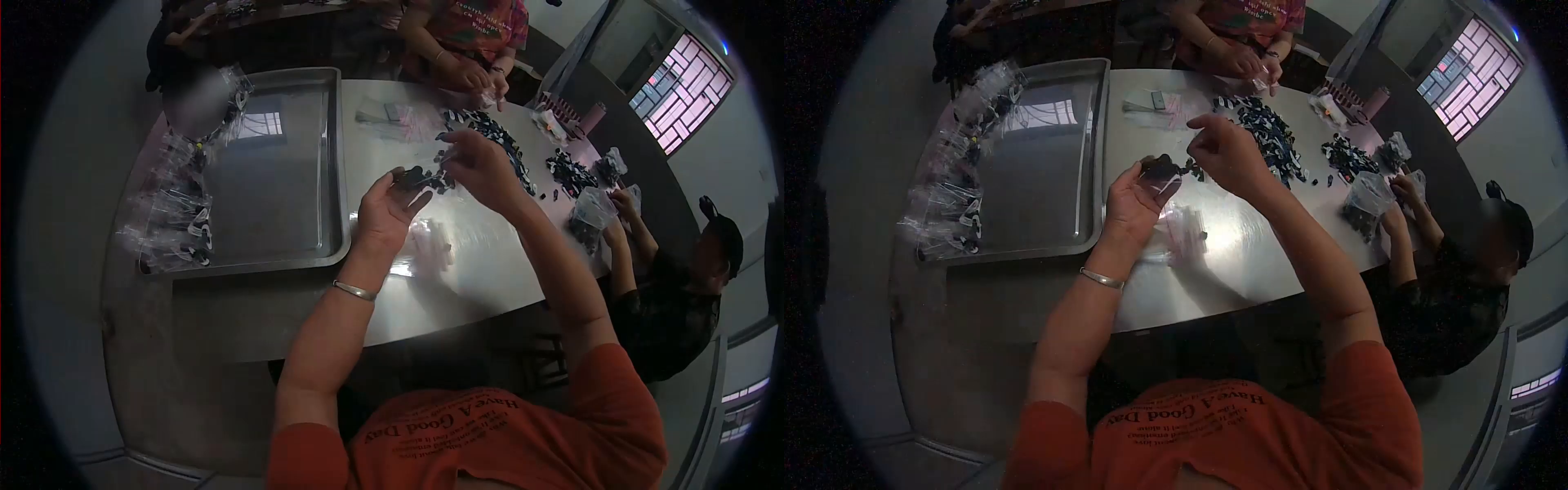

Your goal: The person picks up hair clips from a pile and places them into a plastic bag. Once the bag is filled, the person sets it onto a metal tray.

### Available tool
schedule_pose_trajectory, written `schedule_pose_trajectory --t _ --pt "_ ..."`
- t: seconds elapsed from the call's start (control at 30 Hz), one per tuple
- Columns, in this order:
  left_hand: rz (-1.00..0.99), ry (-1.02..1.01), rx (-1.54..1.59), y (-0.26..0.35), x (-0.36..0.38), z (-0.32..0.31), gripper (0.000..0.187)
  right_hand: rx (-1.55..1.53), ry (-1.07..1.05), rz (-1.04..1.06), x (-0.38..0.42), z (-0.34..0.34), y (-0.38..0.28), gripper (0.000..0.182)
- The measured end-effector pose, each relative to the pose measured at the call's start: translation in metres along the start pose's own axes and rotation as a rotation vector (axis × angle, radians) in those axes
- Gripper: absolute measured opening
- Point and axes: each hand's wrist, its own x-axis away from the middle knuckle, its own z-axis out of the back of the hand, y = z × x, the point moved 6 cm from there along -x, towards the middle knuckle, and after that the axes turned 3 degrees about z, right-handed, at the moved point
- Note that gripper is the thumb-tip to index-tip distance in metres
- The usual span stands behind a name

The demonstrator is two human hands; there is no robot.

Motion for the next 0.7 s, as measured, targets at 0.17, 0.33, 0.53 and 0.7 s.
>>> schedule_pose_trajectory --t 0.17,0.33,0.53,0.7 --pt "0.010 0.082 -0.060 -0.005 0.010 -0.007 0.027 0.319 -0.071 0.054 -0.012 -0.001 -0.041 0.036" --pt "0.014 0.008 -0.050 -0.004 0.009 -0.009 0.035 0.399 -0.116 0.186 -0.020 -0.010 -0.058 0.036" --pt "0.026 -0.022 -0.063 -0.005 0.007 -0.008 0.035 0.434 -0.095 0.228 -0.029 -0.009 -0.056 0.037" --pt "-0.252 0.116 -0.306 0.013 0.006 -0.003 0.029 0.362 -0.161 0.175 -0.029 -0.005 -0.050 0.037"
